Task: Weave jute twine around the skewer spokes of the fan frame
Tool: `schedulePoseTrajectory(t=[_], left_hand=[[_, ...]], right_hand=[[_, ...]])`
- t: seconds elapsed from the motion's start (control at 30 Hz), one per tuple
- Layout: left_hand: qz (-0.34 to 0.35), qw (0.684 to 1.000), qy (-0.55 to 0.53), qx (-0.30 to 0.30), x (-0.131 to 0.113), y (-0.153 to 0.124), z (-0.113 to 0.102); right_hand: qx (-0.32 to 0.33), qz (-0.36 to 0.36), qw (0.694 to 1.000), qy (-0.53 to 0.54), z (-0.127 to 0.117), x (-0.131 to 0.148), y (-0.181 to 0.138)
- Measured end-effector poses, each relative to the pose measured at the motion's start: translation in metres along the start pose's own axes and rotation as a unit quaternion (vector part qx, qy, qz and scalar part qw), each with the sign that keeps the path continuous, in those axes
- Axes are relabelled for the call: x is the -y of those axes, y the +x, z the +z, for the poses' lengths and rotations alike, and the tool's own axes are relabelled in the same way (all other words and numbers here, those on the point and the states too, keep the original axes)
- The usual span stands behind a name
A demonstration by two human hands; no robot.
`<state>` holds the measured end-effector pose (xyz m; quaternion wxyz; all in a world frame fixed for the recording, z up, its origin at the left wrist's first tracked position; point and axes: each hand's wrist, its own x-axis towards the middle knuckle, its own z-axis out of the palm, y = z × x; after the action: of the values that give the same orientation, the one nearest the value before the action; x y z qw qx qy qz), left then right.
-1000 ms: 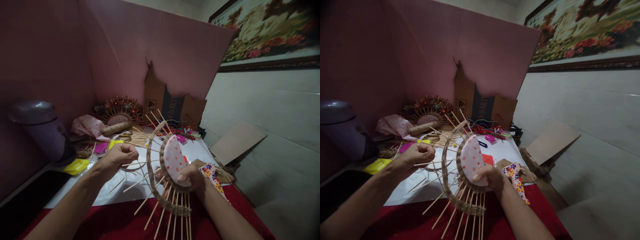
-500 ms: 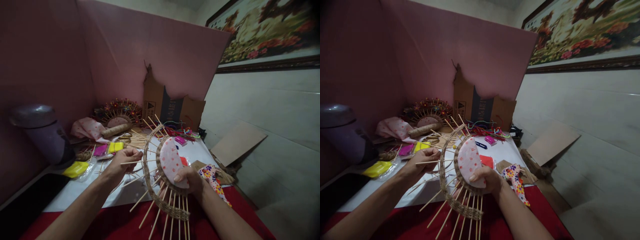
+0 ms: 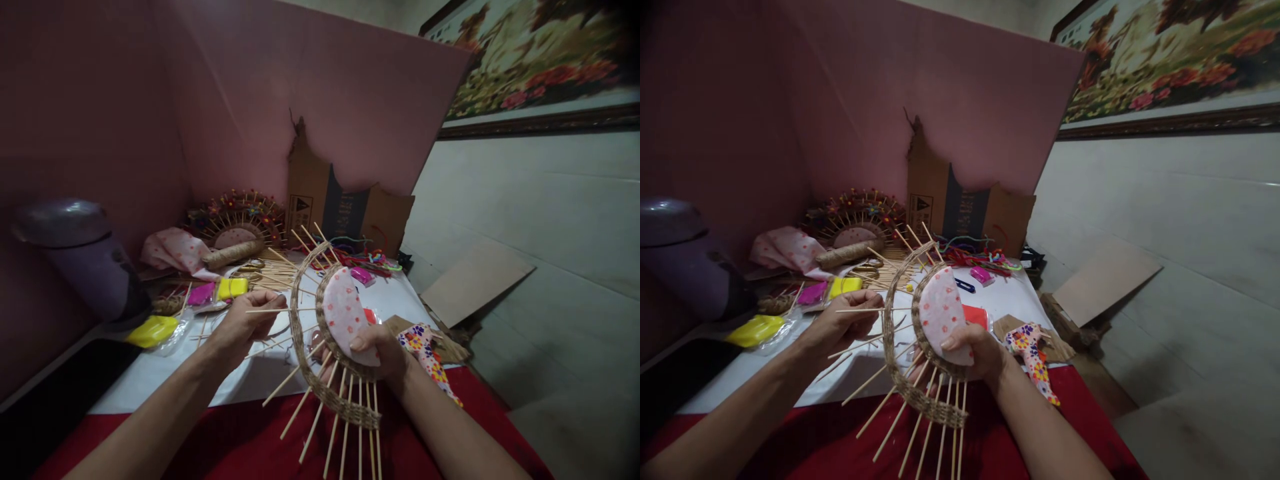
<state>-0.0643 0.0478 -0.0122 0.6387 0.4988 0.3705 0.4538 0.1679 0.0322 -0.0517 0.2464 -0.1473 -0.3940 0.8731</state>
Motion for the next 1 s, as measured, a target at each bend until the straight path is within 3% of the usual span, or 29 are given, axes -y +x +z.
schedulePoseTrajectory(t=[0.13,0.37,0.6,0.83,0.9,1.0], left_hand=[[0.014,1.000,0.012,-0.003,-0.003,0.000,-0.004],[-0.021,0.995,-0.029,0.088,-0.010,-0.004,-0.018],[-0.021,0.997,0.051,0.050,-0.012,-0.003,-0.016],[-0.089,0.983,-0.152,0.044,-0.023,-0.004,-0.024],[-0.097,0.982,-0.161,0.022,-0.025,-0.004,-0.027],[-0.042,0.996,-0.079,-0.003,-0.028,-0.005,-0.030]], right_hand=[[0.006,0.004,1.000,0.017,0.001,0.002,-0.001],[-0.003,-0.013,1.000,0.015,-0.002,0.003,-0.003],[-0.028,-0.030,0.999,-0.006,-0.001,0.000,-0.002],[-0.055,-0.036,0.997,-0.028,0.009,0.003,0.001],[-0.062,-0.037,0.997,-0.031,0.007,0.003,0.000],[-0.085,-0.038,0.995,-0.037,0.004,0.003,0.000]])
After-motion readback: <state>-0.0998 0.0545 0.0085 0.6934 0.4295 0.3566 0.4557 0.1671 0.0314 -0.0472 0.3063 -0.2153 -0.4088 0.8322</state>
